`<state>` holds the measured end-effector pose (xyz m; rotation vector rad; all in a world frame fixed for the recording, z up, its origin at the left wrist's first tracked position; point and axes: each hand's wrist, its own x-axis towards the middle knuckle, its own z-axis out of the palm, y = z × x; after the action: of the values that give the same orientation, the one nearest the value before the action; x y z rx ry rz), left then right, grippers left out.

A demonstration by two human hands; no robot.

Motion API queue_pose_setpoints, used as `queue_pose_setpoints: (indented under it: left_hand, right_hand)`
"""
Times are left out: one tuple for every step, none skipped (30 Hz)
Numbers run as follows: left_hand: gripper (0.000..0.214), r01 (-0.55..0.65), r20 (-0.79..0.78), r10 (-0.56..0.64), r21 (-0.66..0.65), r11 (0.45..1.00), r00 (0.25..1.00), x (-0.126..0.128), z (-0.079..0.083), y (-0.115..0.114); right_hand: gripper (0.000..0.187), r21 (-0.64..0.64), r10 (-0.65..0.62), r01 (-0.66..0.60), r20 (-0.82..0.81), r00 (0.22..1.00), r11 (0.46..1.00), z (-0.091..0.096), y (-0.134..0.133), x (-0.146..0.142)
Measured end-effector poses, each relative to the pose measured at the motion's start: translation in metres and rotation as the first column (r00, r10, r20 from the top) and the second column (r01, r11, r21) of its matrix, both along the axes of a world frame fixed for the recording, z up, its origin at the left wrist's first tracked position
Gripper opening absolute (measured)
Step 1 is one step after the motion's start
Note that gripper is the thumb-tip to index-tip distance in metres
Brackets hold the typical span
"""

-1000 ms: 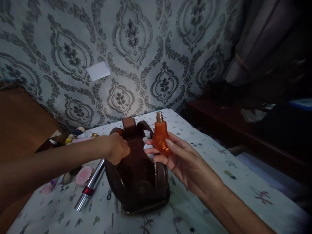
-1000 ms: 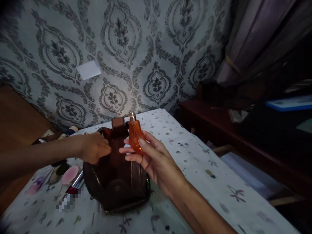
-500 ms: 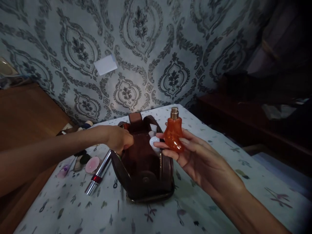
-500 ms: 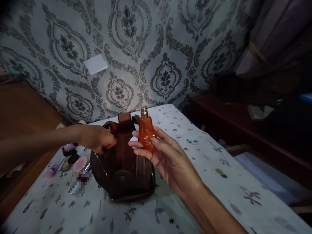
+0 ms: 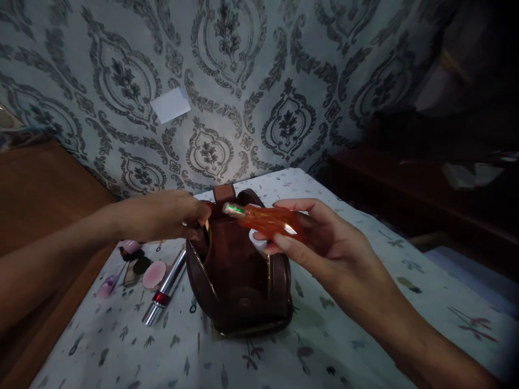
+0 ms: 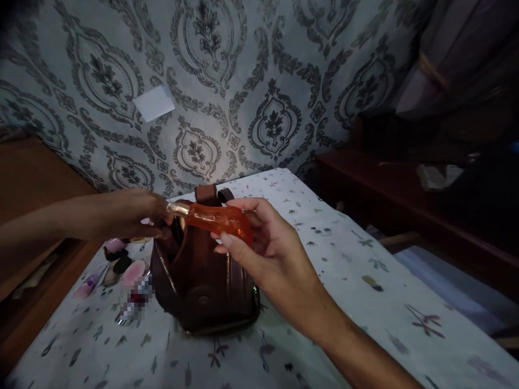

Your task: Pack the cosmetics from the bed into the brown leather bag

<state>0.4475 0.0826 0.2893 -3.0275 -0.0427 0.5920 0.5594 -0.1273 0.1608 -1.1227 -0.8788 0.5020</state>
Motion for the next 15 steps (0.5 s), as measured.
queue_pose_setpoints:
  left_hand:
    - [0.012, -0.02, 0.031, 0.021, -0.009, 1.0, 0.999, -0.004, 0.005, 0.001]
    - [0.015, -0.046, 0.063, 0.047, -0.013, 0.999, 0.997, -0.009, 0.01, 0.002]
    - [0.019, -0.075, 0.094, 0.076, -0.012, 0.997, 0.993, -0.015, 0.013, 0.003]
    - [0.024, -0.1, 0.127, 0.1, -0.008, 0.995, 0.987, -0.02, 0.015, 0.003]
    - [0.029, -0.124, 0.168, 0.122, 0.004, 0.992, 0.978, -0.026, 0.016, 0.003]
    - [0.033, -0.146, 0.212, 0.139, 0.019, 0.989, 0.967, -0.031, 0.017, 0.003]
    - [0.036, -0.165, 0.244, 0.152, 0.031, 0.986, 0.958, -0.037, 0.017, 0.002]
    - [0.037, -0.178, 0.27, 0.16, 0.044, 0.983, 0.949, -0.042, 0.016, 0.001]
    - [0.037, -0.19, 0.298, 0.165, 0.058, 0.98, 0.94, -0.047, 0.016, 0.0]
    - [0.037, -0.196, 0.326, 0.163, 0.072, 0.978, 0.931, -0.051, 0.015, -0.001]
    - [0.037, -0.194, 0.355, 0.154, 0.08, 0.978, 0.922, -0.054, 0.015, -0.002]
    - [0.036, -0.191, 0.382, 0.145, 0.086, 0.978, 0.913, -0.057, 0.015, -0.003]
    - [0.035, -0.188, 0.41, 0.137, 0.087, 0.978, 0.902, -0.06, 0.016, -0.004]
    - [0.035, -0.184, 0.435, 0.129, 0.085, 0.979, 0.891, -0.062, 0.017, -0.005]
    - [0.035, -0.179, 0.451, 0.125, 0.079, 0.981, 0.884, -0.063, 0.018, -0.005]
  right_hand:
    - [0.032, -0.015, -0.051, 0.052, 0.091, 0.995, 0.999, 0.001, 0.0, 0.0]
    - [0.032, -0.028, -0.099, 0.107, 0.192, 0.976, 0.994, 0.002, 0.001, 0.0]
    - [0.033, -0.036, -0.135, 0.152, 0.298, 0.945, 0.988, 0.004, 0.002, 0.0]
    - [0.034, -0.041, -0.152, 0.184, 0.399, 0.904, 0.982, 0.005, 0.004, 0.0]
    - [0.034, -0.047, -0.154, 0.202, 0.49, 0.858, 0.978, 0.007, 0.006, -0.001]
    - [0.035, -0.056, -0.137, 0.204, 0.567, 0.812, 0.977, 0.009, 0.008, -0.002]
    - [0.037, -0.062, -0.115, 0.197, 0.631, 0.767, 0.978, 0.012, 0.011, -0.004]
    - [0.038, -0.077, -0.083, 0.186, 0.686, 0.723, 0.98, 0.015, 0.015, -0.005]
    - [0.038, -0.102, -0.049, 0.18, 0.732, 0.679, 0.978, 0.018, 0.019, -0.007]
    - [0.037, -0.138, -0.01, 0.182, 0.771, 0.637, 0.974, 0.021, 0.023, -0.009]
    - [0.036, -0.183, 0.035, 0.188, 0.801, 0.598, 0.965, 0.024, 0.027, -0.011]
    - [0.035, -0.228, 0.08, 0.197, 0.821, 0.566, 0.954, 0.028, 0.032, -0.012]
    - [0.033, -0.269, 0.12, 0.203, 0.832, 0.542, 0.941, 0.031, 0.036, -0.014]
    - [0.032, -0.307, 0.161, 0.201, 0.834, 0.527, 0.93, 0.034, 0.041, -0.015]
    - [0.032, -0.333, 0.194, 0.19, 0.833, 0.519, 0.923, 0.037, 0.045, -0.017]
